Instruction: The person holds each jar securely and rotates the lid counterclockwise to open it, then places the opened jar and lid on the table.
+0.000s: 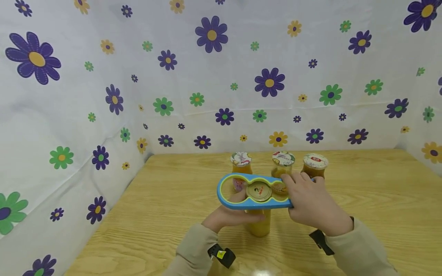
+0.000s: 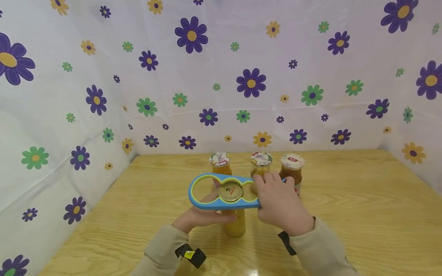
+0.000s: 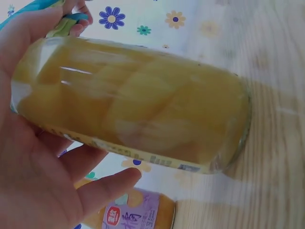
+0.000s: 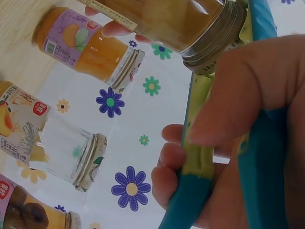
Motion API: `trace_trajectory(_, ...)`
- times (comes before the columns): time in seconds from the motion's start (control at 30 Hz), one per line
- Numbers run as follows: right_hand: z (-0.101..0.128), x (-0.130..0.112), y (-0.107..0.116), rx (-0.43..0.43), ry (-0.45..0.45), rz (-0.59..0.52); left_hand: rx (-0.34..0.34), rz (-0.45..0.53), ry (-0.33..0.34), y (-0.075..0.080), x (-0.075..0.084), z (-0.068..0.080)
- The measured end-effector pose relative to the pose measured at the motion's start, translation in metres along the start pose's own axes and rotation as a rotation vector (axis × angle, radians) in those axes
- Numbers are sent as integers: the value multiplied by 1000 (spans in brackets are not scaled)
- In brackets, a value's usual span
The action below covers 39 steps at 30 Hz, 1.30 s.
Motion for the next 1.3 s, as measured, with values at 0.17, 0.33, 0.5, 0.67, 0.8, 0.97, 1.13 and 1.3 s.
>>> trace_trajectory(0.17,1,-3,2,-40,-9,22,6,43,6,-3,-4,-3)
trace_trajectory(0.33,2,-3,3,-90,-32,20,8,87,22,-5,-1,-5)
trace_trajectory(0.5,3,-4,5,-122,-42,35,13,42,45,-6,2,-5)
trace_trajectory(0.67,1,-6,10,-151,6,114,5,4,22,-7,3,-5)
trace_trajectory(0.8,-4,-7,13,-213,65,167,6,9,-1,-7,0,-3)
trace_trajectory(0.97,-9,-4,14,-282,138,204,-6,43,-3,-7,-1,-3)
trace_trajectory(1.13,-12,-3,16,-279,196,210,16,20,19,-7,7,0)
trace_trajectory(1.3,-15,-5,19,-286,212,208,24,50,66,-4,27,4)
Point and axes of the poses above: each hand's wrist, its own z-axis away from the middle knuckle, its own y-axis out of the back of the hand, x = y × z, the point moved 3 cm from there along -z, towards the middle knuckle, and after that the axes turned 1 degree about -z, right-handed, at the moved point
